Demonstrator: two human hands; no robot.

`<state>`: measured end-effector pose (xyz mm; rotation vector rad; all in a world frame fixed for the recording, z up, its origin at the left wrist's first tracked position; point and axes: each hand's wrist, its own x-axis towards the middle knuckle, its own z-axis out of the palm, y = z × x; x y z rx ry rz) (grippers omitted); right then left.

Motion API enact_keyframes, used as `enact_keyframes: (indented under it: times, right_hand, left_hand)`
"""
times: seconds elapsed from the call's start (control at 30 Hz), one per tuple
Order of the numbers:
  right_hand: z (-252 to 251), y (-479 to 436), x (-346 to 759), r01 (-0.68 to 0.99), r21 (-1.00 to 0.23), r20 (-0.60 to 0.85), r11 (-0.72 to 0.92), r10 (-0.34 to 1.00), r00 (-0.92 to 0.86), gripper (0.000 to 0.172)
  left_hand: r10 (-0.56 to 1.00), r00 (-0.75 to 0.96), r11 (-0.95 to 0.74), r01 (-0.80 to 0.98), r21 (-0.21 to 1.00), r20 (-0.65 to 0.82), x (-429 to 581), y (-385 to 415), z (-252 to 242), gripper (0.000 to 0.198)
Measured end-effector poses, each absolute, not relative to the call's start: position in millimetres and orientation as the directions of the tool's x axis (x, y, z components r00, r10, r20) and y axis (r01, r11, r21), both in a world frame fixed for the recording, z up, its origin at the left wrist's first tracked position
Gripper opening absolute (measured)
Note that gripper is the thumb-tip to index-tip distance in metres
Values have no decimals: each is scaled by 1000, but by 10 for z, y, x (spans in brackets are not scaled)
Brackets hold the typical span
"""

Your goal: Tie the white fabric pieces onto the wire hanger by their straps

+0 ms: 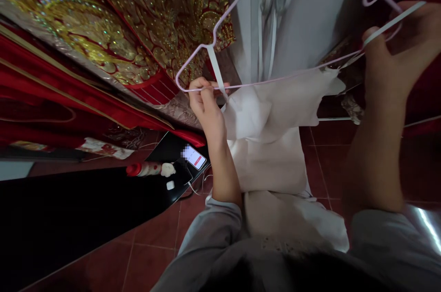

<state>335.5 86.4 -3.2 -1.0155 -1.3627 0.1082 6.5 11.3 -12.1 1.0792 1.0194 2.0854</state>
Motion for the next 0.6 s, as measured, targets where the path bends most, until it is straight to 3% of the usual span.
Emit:
enact_keyframes:
  times: [0.13,0.27,0.33,0.4,0.5,0.6]
  right_hand:
    - [246,759,3158,565,-584,779,583,598,189,27]
    - [604,500,3014,789,-424,704,443,710,-20,41]
    - [672,373,2977,844,-305,701,442,704,-116,47]
    - [615,264,2921,847,-233,734,477,658,-169,65]
    - [346,126,2751,799,-232,760,555,616,-207,91]
    - [57,17,2537,745,-267,705,611,651,-282,80]
  left_hand:
    - [751,-528,-525,-115,843,396,-15,148,-82,12]
    - [762,-548,-471,-105,876,345,-26,146,-73,12]
    - [769,-551,-457,-118,882,325,7,130,-73,13]
    - [771,-556,-448,-126,885,311,55,116,-67,13]
    - [752,-578,-457,-109,883,318,133,108,-67,13]
    - [728,-579,-528,-132,839,368,182,98,-126,11]
